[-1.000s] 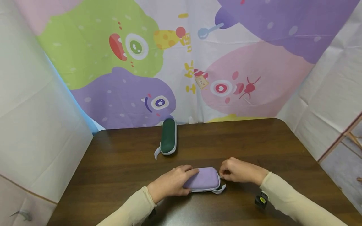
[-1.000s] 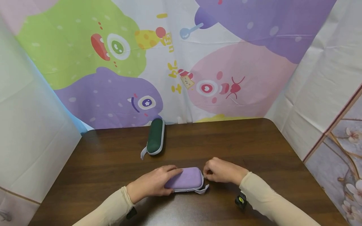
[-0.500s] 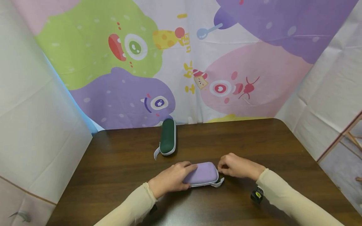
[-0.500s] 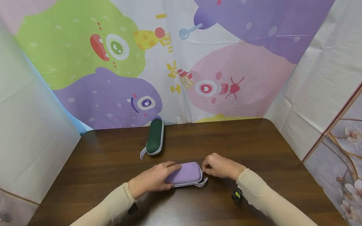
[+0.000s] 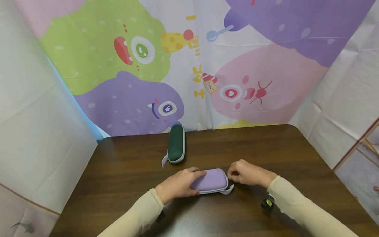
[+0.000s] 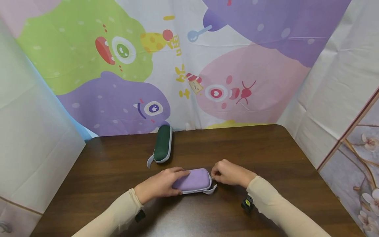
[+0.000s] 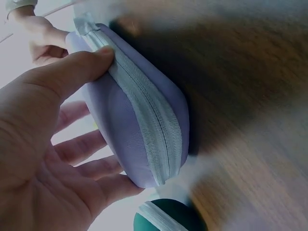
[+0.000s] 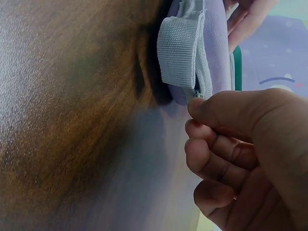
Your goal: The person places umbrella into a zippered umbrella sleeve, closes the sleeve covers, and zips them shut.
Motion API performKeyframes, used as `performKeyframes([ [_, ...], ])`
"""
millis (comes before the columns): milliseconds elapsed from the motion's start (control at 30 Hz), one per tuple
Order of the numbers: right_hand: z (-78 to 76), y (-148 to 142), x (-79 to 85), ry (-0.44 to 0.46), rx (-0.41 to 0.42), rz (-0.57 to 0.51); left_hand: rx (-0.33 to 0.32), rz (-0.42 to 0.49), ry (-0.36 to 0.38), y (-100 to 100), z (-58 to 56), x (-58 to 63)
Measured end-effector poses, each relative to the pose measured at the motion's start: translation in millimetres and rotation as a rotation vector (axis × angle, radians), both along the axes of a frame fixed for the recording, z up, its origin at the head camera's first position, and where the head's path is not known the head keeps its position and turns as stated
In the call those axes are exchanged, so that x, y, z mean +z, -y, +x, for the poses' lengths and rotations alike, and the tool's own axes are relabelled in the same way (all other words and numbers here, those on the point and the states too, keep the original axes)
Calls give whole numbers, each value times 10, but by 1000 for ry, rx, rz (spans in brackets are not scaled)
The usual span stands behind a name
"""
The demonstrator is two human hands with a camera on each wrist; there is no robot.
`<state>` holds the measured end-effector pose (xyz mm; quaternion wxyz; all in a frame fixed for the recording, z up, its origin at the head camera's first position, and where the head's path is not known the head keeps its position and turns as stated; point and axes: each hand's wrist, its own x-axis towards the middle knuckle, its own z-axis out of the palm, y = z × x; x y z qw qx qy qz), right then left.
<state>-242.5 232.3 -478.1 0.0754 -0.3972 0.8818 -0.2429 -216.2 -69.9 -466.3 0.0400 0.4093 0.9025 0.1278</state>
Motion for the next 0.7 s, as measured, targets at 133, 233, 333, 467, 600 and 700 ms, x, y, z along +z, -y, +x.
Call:
performKeyframes([
  [133,10,2,20,14,2,0,7,-8,11,-3,-37,3],
  [233,20,2,25,20,1,3,13,-8,20,-4,-57,2],
  [333,29,6,25,12,13,1,15,-7,27,-1,-71,2],
  [467,44,10,15,-7,42,-4,17,-6,31,4,-75,-1],
  [600,57,13,14,-19,56,-5,17,-4,31,6,-77,3],
  [700,63,18,28,-18,59,-1,17,-1,29,1,-79,15],
])
